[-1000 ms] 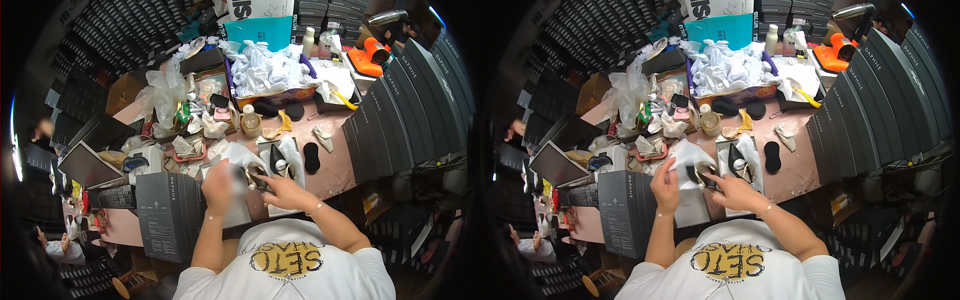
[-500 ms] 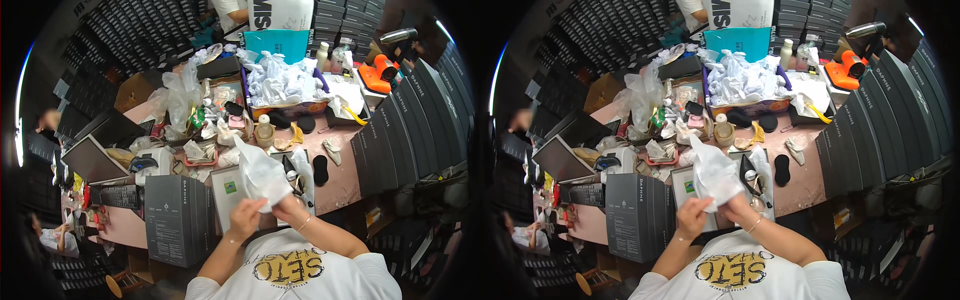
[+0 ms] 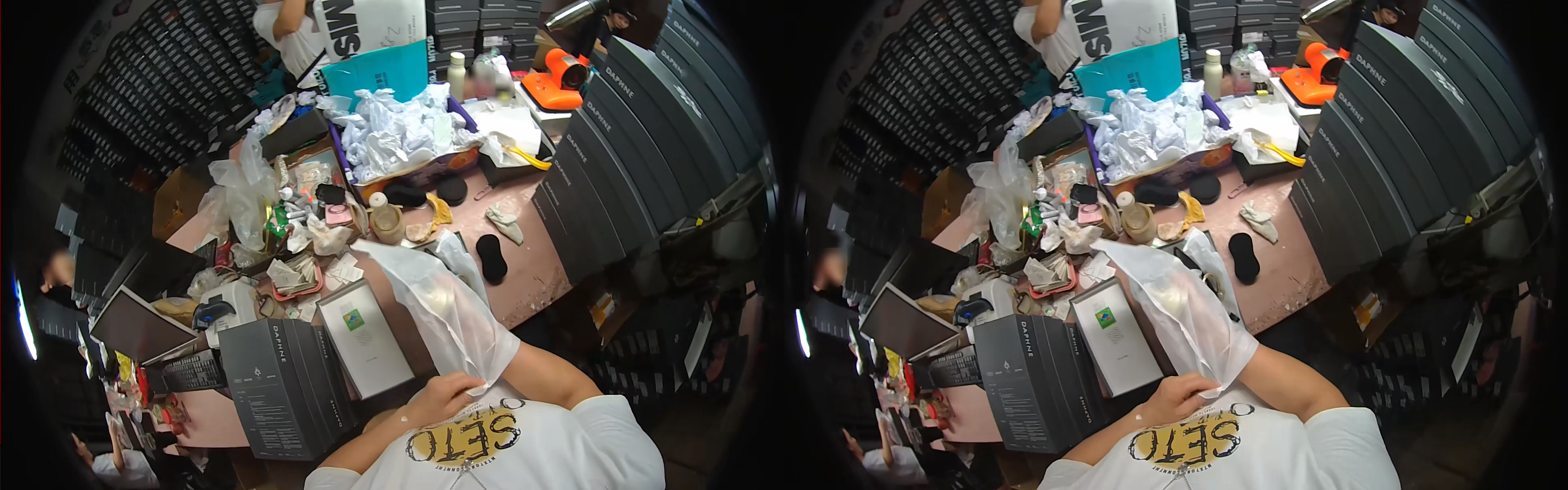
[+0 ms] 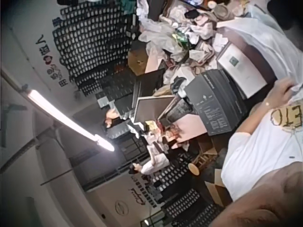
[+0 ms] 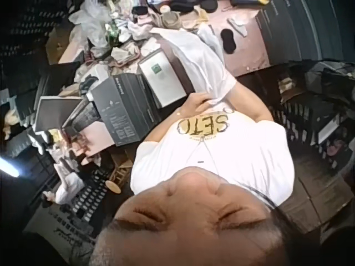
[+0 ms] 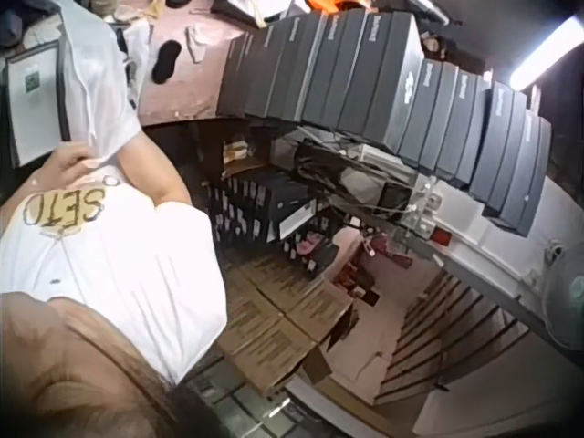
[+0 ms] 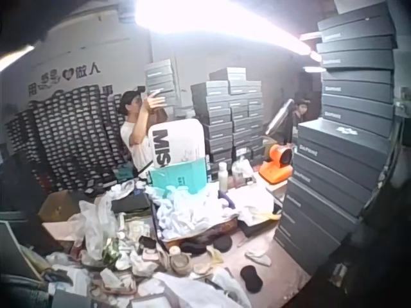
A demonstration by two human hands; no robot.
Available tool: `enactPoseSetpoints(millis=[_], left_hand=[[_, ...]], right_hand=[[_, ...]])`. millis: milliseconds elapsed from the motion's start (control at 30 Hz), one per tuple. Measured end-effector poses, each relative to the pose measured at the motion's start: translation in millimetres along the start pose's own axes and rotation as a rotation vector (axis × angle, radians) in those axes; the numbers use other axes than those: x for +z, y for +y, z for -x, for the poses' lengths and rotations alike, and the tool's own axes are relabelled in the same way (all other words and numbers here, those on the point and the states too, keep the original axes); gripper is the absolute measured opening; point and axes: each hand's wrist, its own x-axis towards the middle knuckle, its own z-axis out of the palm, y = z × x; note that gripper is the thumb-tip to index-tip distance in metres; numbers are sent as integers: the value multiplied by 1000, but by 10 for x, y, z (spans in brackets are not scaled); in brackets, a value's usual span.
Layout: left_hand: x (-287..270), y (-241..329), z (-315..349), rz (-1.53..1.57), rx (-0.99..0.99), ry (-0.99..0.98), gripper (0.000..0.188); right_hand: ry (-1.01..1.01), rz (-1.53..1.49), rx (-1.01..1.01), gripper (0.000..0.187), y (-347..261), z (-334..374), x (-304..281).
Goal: The recorder is inspecting, cleaning, and packing high-heeled shoes into boxes.
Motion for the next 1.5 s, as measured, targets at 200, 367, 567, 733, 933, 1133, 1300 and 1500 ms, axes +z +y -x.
enactPoseSetpoints(millis=[200, 367, 567, 733, 933, 1133, 1300, 1500], left_hand=[[63, -162, 369, 207, -129, 316, 40], [301, -503, 464, 1234, -412, 1047, 58], [215, -835, 581, 956, -360, 1370, 57], [-54, -1431, 1119, -90, -783, 1323, 77], [91, -926, 735, -791, -558, 1208, 66], [409, -995, 140, 39, -315, 1017, 51], [217, -927, -472, 1106, -519, 851, 79], [142, -793, -650, 1349, -349, 817, 62]], right_hand=[[-20, 576, -132, 35, 367, -89, -368], [-81, 902, -64, 39, 907, 148, -554], [-701, 1724, 61, 39, -193, 603, -778], [-161, 2216, -302, 35, -166, -317, -1451], [102, 2465, -579, 38, 81, -658, -1962], [81, 2216, -727, 22, 46, -540, -1607], [-271, 2082, -878, 17, 163, 67, -1128], [-192, 1863, -927, 59, -247, 689, -773]])
